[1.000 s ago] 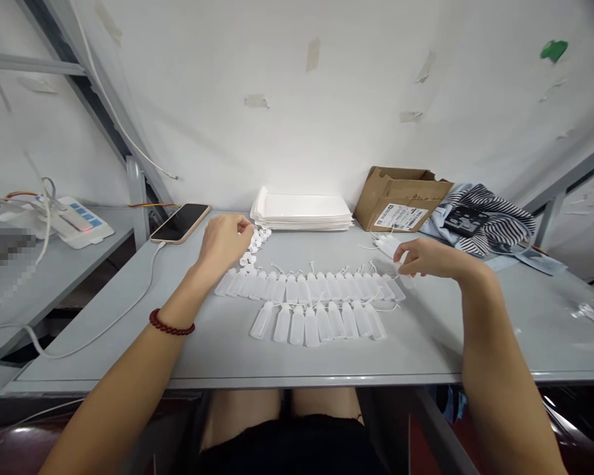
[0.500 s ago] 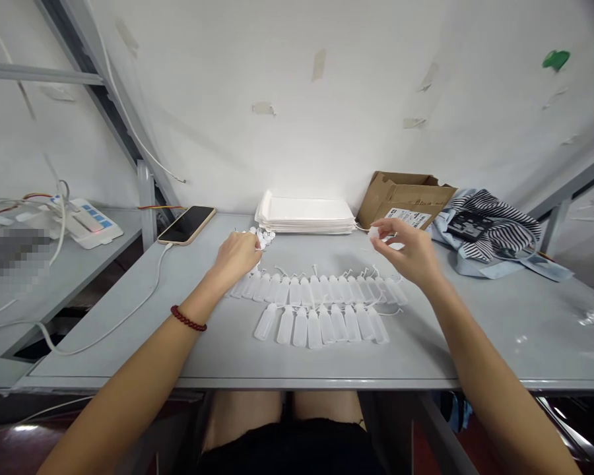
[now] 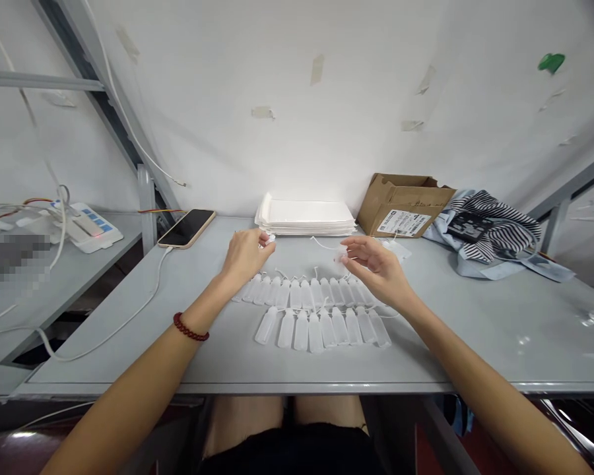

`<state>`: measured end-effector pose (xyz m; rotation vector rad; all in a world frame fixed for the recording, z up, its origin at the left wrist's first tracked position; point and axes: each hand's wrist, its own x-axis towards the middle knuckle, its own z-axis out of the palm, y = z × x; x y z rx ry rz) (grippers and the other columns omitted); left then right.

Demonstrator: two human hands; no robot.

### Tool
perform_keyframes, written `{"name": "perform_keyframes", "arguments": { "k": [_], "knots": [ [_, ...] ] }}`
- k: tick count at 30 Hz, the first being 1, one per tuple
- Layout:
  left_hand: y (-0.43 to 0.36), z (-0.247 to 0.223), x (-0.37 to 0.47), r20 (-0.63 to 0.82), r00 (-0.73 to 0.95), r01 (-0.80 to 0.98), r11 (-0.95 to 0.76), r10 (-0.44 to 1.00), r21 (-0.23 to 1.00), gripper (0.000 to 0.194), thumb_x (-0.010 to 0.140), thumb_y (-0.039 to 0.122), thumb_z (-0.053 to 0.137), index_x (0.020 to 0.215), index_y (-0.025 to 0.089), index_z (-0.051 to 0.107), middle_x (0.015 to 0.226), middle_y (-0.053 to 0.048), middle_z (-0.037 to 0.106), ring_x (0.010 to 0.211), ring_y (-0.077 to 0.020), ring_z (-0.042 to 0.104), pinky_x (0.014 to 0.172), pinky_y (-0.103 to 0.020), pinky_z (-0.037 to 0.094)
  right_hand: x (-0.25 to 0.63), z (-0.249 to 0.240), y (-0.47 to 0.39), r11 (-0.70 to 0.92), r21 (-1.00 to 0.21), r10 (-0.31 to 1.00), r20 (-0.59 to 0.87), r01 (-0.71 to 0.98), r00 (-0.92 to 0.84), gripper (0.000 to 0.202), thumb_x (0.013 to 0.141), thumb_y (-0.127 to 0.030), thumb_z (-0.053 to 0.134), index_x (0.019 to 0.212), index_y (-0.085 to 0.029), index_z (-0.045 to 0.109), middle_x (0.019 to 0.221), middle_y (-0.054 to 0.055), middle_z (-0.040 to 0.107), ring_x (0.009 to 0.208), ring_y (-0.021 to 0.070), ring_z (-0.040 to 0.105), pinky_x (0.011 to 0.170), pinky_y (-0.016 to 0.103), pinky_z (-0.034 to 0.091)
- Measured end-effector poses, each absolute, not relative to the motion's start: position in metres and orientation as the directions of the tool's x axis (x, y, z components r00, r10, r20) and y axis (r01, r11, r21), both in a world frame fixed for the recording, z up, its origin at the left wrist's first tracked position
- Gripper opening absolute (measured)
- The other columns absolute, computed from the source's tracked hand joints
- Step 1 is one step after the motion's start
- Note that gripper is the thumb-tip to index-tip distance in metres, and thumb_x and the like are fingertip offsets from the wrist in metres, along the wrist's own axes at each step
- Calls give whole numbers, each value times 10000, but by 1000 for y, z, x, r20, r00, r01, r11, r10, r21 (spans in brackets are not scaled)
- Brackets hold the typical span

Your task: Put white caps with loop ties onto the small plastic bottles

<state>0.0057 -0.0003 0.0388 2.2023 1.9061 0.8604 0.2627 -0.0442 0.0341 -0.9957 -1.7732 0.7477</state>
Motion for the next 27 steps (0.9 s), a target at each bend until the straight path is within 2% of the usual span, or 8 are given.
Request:
{"name": "perform_keyframes", "arguments": {
  "k": [3,6,10,15,22,27],
  "knots": [
    [-12,47,20,389,-2,575,-317,921,754,238,764,375,631,827,150,674,820,-63,714,761,-192,640,701,-288,475,257,33,-48,484,-830,872,433,275,-229,243,820,-322,642,1037,-238,572,939,30,612,828,167,650,766,331,548],
    [-23,51,31,338,57,316,-339,939,886,277,757,418,660,843,155,674,865,-57,711,783,-175,634,692,-268,479,252,34,-52,483,-837,872,434,259,-225,214,798,-335,668,969,-232,591,897,23,635,797,163,650,739,331,566],
    [-32,52,37,311,151,198,-337,938,920,261,765,433,663,819,177,671,887,-38,697,824,-170,621,709,-263,481,250,34,-53,475,-847,877,433,239,-207,225,766,-350,700,922,-220,604,881,28,660,784,173,660,734,355,577],
    [-34,49,41,302,163,97,-320,939,942,236,767,424,674,801,191,668,862,-16,673,835,-154,602,733,-259,469,250,33,-54,485,-838,873,446,251,-198,216,760,-341,708,908,-219,608,869,30,654,788,178,657,733,360,578],
    [-39,45,50,238,224,19,-248,945,969,253,757,433,682,812,187,667,867,-21,671,792,-147,592,721,-262,470,248,36,-58,531,-803,845,478,271,-239,149,790,-299,683,907,-224,628,894,25,659,804,171,656,767,353,569],
    [-45,44,56,223,282,13,-236,933,972,257,777,427,657,820,174,672,858,-37,679,790,-155,602,715,-271,472,245,39,-63,583,-740,811,500,337,-304,96,817,-286,649,893,-227,643,896,34,683,787,177,643,683,335,550]
  ]
}}
